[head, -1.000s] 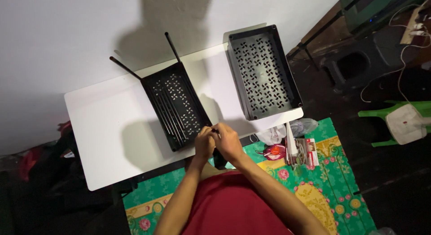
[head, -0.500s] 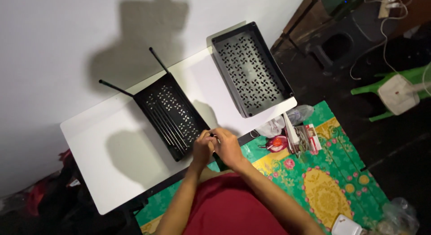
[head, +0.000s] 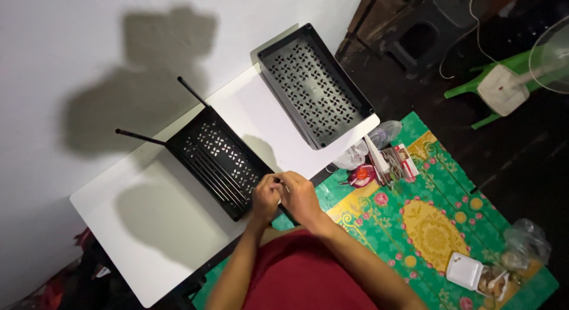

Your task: The person attaches four black legs to a perforated black plastic tray on a white table, then lifts and shakes the tray to settle the contents. The tray is placed back on the table and briefly lifted again.

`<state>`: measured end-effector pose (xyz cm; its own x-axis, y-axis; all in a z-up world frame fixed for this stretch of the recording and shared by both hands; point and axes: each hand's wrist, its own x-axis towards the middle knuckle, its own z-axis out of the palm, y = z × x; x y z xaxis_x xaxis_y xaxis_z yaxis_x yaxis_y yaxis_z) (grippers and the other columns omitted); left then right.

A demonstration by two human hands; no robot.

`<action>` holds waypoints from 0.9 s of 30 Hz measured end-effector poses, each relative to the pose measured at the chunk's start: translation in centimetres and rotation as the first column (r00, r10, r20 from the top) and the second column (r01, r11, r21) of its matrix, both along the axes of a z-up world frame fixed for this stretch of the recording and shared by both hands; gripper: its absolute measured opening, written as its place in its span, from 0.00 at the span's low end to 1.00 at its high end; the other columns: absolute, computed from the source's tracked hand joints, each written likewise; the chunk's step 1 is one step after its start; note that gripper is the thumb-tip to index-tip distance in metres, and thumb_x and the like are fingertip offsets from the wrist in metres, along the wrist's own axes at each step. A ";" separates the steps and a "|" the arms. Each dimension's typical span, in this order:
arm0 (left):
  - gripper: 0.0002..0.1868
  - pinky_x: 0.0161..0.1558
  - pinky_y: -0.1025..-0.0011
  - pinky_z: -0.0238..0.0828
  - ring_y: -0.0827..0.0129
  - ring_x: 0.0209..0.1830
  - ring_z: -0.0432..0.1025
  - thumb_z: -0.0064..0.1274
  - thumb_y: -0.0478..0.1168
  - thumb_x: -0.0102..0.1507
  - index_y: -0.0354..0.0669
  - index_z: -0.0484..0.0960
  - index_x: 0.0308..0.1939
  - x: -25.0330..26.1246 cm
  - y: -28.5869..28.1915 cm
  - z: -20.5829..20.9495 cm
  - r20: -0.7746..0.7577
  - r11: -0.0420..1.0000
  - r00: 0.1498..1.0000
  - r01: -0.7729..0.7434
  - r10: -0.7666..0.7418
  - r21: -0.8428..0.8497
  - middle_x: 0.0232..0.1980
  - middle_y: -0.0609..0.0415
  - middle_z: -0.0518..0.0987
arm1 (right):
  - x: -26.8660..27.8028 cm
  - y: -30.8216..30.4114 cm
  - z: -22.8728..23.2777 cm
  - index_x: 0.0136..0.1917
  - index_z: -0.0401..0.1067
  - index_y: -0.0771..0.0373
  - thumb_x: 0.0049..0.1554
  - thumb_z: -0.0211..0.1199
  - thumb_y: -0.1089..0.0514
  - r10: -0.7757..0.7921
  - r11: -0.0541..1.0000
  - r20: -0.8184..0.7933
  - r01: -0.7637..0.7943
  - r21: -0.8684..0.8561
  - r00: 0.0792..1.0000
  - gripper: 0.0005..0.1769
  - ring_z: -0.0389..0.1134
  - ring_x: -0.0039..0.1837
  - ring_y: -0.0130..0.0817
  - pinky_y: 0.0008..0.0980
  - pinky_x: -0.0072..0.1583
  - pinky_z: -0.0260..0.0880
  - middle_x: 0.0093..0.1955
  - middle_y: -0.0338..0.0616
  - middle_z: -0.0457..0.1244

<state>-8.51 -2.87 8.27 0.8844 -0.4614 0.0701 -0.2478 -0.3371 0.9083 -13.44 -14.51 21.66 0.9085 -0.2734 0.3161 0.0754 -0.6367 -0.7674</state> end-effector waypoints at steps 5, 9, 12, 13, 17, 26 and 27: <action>0.17 0.46 0.55 0.72 0.42 0.45 0.74 0.44 0.29 0.56 0.34 0.79 0.49 1.0 0.5 -1.6 0.149 0.997 0.985 0.081 -0.082 0.011 0.49 0.41 0.79 | -0.1 0.0 0.4 0.55 0.73 0.68 0.48 0.66 0.70 0.031 0.999 0.027 -0.030 -0.043 0.999 0.19 0.70 0.49 0.55 0.43 0.49 0.72 0.48 0.55 0.68; 0.14 0.42 0.56 0.72 0.44 0.42 0.75 0.46 0.29 0.57 0.37 0.79 0.46 1.6 0.5 -4.0 0.043 0.994 0.994 0.096 -0.098 0.053 0.45 0.43 0.79 | -0.1 0.4 -0.4 0.50 0.74 0.64 0.50 0.67 0.70 -0.028 0.997 -0.035 0.025 -0.077 0.999 0.13 0.71 0.47 0.52 0.43 0.47 0.72 0.43 0.52 0.67; 0.13 0.41 0.55 0.71 0.43 0.41 0.74 0.47 0.30 0.59 0.39 0.79 0.47 1.7 0.9 -5.4 0.017 0.992 0.994 0.106 -0.107 0.069 0.44 0.43 0.79 | -0.1 0.9 -0.9 0.50 0.73 0.65 0.50 0.67 0.70 -0.076 0.996 -0.039 0.074 -0.048 0.996 0.13 0.72 0.48 0.51 0.41 0.48 0.73 0.44 0.51 0.68; 0.13 0.40 0.55 0.71 0.43 0.40 0.74 0.47 0.30 0.60 0.39 0.80 0.47 1.8 0.8 -5.7 0.006 0.991 0.994 0.110 -0.111 0.072 0.44 0.43 0.78 | 0.0 0.9 -0.9 0.49 0.72 0.65 0.50 0.68 0.69 -0.085 0.996 -0.036 0.085 -0.013 0.996 0.13 0.72 0.48 0.49 0.40 0.48 0.74 0.44 0.51 0.68; 0.12 0.43 0.54 0.72 0.42 0.43 0.75 0.48 0.32 0.59 0.40 0.80 0.46 2.0 0.5 -7.1 0.044 0.984 0.995 0.082 -0.090 0.158 0.46 0.44 0.79 | 0.1 0.7 0.3 0.47 0.71 0.65 0.51 0.75 0.62 -0.160 0.987 -0.143 0.159 -0.021 0.977 0.14 0.72 0.46 0.50 0.42 0.46 0.72 0.43 0.51 0.69; 0.12 0.46 0.52 0.72 0.43 0.47 0.74 0.47 0.40 0.66 0.37 0.79 0.47 1.9 1.1 -9.4 -0.011 0.981 0.989 0.150 -0.150 0.126 0.49 0.41 0.78 | 2.1 0.7 0.3 0.45 0.70 0.67 0.48 0.62 0.65 0.057 0.847 -0.413 -0.263 -0.461 0.909 0.10 0.72 0.46 0.49 0.42 0.46 0.73 0.42 0.53 0.68; 0.12 0.46 0.52 0.72 0.42 0.46 0.74 0.47 0.41 0.66 0.37 0.79 0.47 2.0 1.2 -9.6 0.007 0.980 0.987 0.160 -0.162 0.120 0.48 0.41 0.78 | 2.1 0.7 -0.2 0.45 0.70 0.67 0.47 0.62 0.66 0.056 0.842 -0.445 -0.281 -0.460 0.894 0.10 0.72 0.45 0.50 0.42 0.45 0.73 0.41 0.54 0.68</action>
<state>-6.53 -1.71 -1.30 0.7970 -0.6037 0.0203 -0.3221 -0.3964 0.8597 -11.31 -13.81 21.48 0.9993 -0.0098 -0.0351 -0.0209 -0.9435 -0.3308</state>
